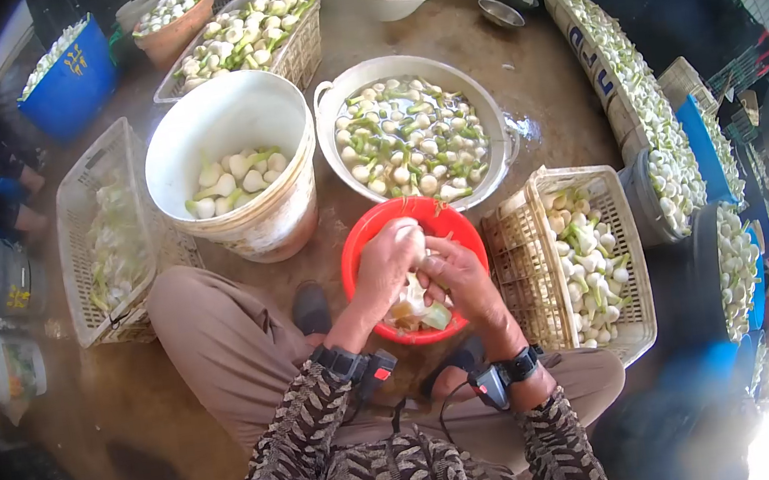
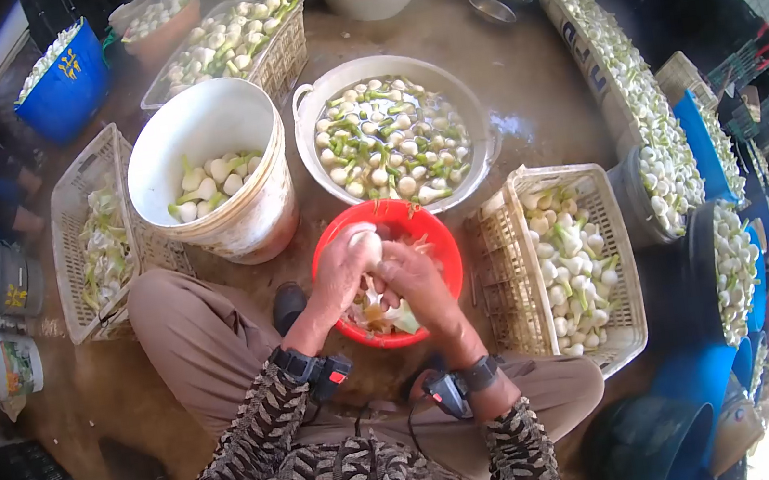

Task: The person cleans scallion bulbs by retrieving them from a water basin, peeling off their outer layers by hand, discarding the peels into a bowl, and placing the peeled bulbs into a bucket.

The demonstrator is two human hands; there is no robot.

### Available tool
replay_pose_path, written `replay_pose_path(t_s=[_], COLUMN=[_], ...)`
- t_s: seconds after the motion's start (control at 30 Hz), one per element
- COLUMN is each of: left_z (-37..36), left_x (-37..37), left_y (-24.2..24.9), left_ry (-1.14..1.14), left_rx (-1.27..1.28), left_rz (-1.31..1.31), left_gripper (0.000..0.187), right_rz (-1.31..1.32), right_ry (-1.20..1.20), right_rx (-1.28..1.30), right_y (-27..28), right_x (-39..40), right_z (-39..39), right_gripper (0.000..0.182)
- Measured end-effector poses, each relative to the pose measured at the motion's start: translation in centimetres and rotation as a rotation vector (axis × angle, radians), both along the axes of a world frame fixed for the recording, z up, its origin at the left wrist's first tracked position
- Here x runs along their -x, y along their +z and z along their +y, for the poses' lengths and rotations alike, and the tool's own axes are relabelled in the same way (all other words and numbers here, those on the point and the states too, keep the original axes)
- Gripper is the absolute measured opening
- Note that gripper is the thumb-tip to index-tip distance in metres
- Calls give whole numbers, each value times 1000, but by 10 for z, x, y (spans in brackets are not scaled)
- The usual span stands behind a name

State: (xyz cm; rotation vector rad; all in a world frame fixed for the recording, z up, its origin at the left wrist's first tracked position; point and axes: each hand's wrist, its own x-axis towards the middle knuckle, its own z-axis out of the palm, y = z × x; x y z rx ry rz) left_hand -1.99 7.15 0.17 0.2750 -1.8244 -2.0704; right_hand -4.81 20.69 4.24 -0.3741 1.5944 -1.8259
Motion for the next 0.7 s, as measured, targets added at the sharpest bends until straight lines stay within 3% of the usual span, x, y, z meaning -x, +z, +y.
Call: replay_pose_path(t_s=[0.03,0.1,0.17,0.27,0.3,0.37,0.43,0.5,0.57,0.6,0.7], left_z=[-6,-17,-42,-58,-61,0,-27,-31,-41,-44,-46], left_x=[-1,7,16,25,23,40,38,47,59,64,80], left_y=[4,-8,-22,-43,-55,-71,-30,-60,-54,-64,-77], left_ry=[-111,-63,106,160,-87,242,-286,-223,-222,-178,-140], left_rx=[-135,-136,-667,-395,-351,500,545,458,341,302,186], left_rz=[-154,-71,-267,-324,-353,-62,-445,-370,-456,-412,-499], left_gripper=[42,36,33,31,27,24,37,36,31,22,23], right_rz=[-13,-15,-72,138,228,782,714,765,896,1001,941], right_ry=[1,-37,-21,-81,-113,50,162,70,32,10,52], right_rx=[31,56,134,92,108,105,61,-187,-728,-853,-1055], right_y=[-7,-6,9,19,16,27,25,-16,-75,-119,-192], right_x=[3,5,12,43,54,82,130,205,282,316,352], right_z=[-4,-16,-25,-67,-92,-132,-139,-119,-84,-65,-48], right_gripper=[27,28,28,37,42,49,47,33,23,18,20])
